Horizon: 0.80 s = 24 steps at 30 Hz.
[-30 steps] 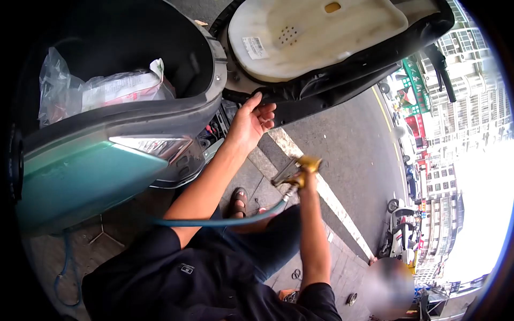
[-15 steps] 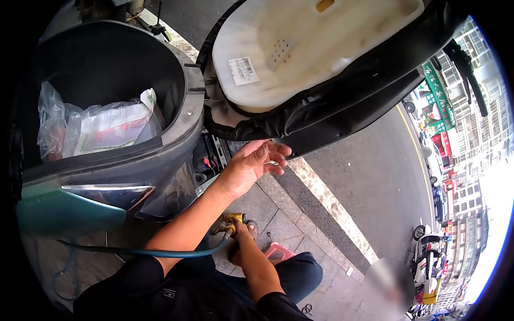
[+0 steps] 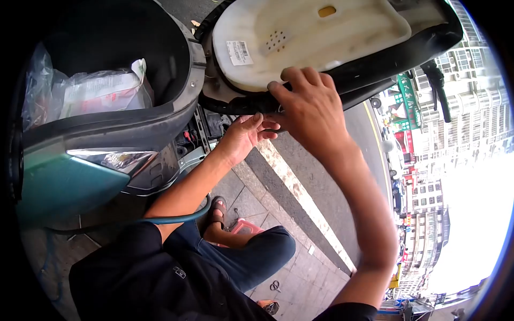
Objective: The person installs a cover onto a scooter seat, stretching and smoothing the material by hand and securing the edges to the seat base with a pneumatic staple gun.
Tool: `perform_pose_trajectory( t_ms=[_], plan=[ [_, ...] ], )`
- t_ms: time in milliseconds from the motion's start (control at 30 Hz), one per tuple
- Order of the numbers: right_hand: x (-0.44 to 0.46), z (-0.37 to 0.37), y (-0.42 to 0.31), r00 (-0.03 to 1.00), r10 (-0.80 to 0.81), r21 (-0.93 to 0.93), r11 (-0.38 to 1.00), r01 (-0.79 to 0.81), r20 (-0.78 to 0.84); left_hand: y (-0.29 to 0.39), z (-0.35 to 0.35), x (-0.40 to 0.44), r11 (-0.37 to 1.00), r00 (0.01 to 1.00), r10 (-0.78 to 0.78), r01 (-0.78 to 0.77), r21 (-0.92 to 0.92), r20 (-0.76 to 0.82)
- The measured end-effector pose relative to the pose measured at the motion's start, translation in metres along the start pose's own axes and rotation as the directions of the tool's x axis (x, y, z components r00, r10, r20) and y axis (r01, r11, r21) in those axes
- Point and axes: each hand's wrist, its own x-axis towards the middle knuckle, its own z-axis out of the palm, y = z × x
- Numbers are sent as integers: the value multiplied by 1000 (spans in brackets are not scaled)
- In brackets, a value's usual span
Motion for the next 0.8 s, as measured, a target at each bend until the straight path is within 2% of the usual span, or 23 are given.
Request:
perform_pose_trajectory(
  t_ms=[33,67,133,200,267,467,567,633,667,733,800],
  plan=[
    [8,4,4,996,-87,-71,994,88,25,-1,0,0,1000,1000,4,-4,-31,2],
    [13,3,5,995,-101,-83,991,102,19,0,0,1,998,1000,13,-13,-59,4],
    [21,-1,2,972,-122,-156,975,155,203,2,-2,-1,999,1000,11,-11,-43,-2],
    [21,0,0,965,-126,-172,971,168,228,-1,-5,0,999,1000,16,-16,-46,7],
    [19,0,2,968,-117,-130,980,148,220,-3,-6,1,997,1000,1,-2,-73,-4],
    [15,0,4,973,-91,-157,979,126,211,2,3,-2,996,1000,11,-10,-92,9],
    [17,1,0,964,-64,-241,962,128,257,4,10,-5,991,1000,18,-14,-132,25],
    [21,1,-2,934,2,-279,955,105,358,4,11,-4,991,1000,6,-5,-137,11],
    [22,1,-2,931,-3,-271,956,109,366,4,12,-5,990,1000,3,-3,-143,2],
    [25,0,1,931,-32,-134,987,87,364,0,16,-3,985,999,42,-41,-165,5],
    [22,1,5,958,-121,-87,985,148,258,-10,13,2,978,998,53,-58,-201,-29]
  ],
)
